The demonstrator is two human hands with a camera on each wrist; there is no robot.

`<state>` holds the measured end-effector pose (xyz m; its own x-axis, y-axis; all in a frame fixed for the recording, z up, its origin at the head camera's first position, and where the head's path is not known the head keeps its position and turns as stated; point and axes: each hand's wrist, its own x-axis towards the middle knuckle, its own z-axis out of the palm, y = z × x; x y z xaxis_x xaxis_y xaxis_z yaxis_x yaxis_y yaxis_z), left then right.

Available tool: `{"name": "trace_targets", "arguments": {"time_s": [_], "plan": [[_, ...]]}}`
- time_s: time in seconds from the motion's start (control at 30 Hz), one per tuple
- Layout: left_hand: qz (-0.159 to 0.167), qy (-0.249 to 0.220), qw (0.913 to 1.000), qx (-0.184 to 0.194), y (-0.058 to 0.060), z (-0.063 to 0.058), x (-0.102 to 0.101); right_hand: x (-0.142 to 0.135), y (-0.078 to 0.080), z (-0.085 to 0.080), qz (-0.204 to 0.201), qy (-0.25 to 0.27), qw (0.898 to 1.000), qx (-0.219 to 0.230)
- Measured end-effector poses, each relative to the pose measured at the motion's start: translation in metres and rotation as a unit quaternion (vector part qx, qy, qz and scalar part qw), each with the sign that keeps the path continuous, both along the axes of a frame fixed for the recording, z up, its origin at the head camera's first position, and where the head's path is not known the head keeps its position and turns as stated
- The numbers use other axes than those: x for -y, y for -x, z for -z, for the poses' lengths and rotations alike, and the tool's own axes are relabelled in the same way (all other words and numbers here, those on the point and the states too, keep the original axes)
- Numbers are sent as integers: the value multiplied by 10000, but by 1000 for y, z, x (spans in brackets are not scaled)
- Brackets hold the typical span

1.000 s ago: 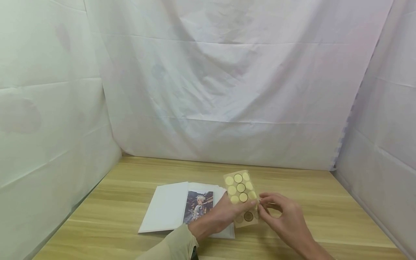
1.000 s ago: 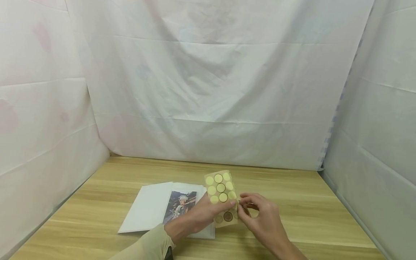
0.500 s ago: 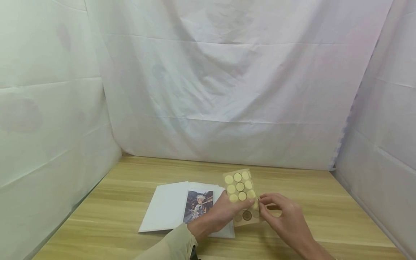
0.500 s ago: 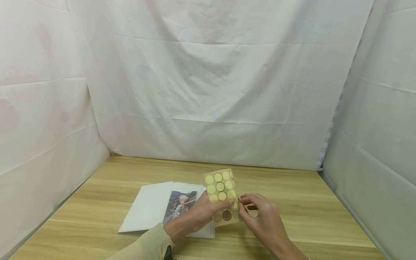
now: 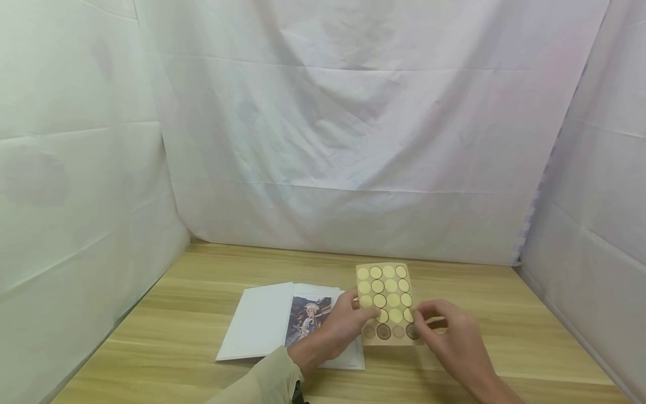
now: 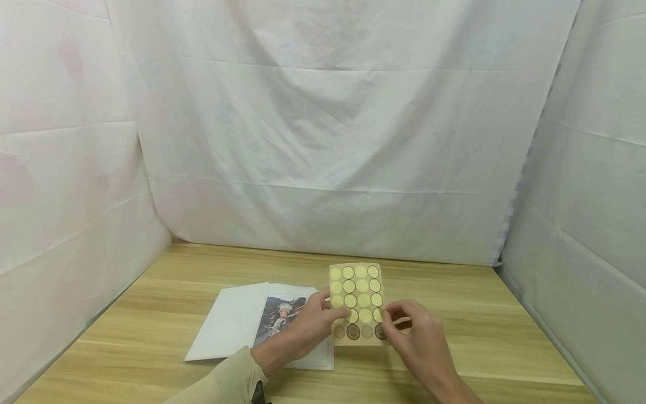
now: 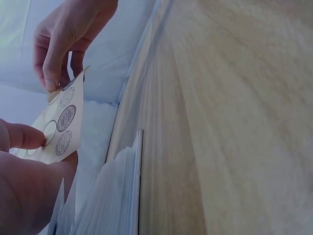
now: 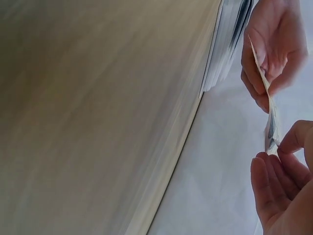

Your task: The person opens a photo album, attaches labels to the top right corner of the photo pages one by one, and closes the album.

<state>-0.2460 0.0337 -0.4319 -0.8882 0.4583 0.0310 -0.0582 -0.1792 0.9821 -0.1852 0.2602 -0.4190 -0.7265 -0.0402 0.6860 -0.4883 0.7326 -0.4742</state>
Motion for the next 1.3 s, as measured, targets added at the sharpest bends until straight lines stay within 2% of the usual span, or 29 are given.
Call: {"name": "trace_targets", "arguments": {"time_s": [0.6,0.8,0.87,0.97,1.03,1.1,1.2,1.3], "plan": [[-230,305,9991,-170,-1,0,-2,-10,1,-6,596,201,9980,71],[118,384,9989,-259,2,1,-4,-11,1,-7,633,177,9978,73],[187,529,9980,-292,2,1,-7,-11,1,-7,598,154,9981,58],[46,921,9946,-473,0,3,-11,-11,1,-6,541,122,9985,31],[-182,1324,9883,-736,-1,4,-14,-11,2,-6,493,129,9987,34],[-397,1786,9777,-1026,-2,5,-16,-11,2,-6,457,145,9988,48],[-638,2518,9549,-1439,-2,5,-17,-11,3,-6,424,174,9989,63],[-702,3161,9303,-1721,-1,3,-20,-12,4,-6,402,170,9990,51]]}}
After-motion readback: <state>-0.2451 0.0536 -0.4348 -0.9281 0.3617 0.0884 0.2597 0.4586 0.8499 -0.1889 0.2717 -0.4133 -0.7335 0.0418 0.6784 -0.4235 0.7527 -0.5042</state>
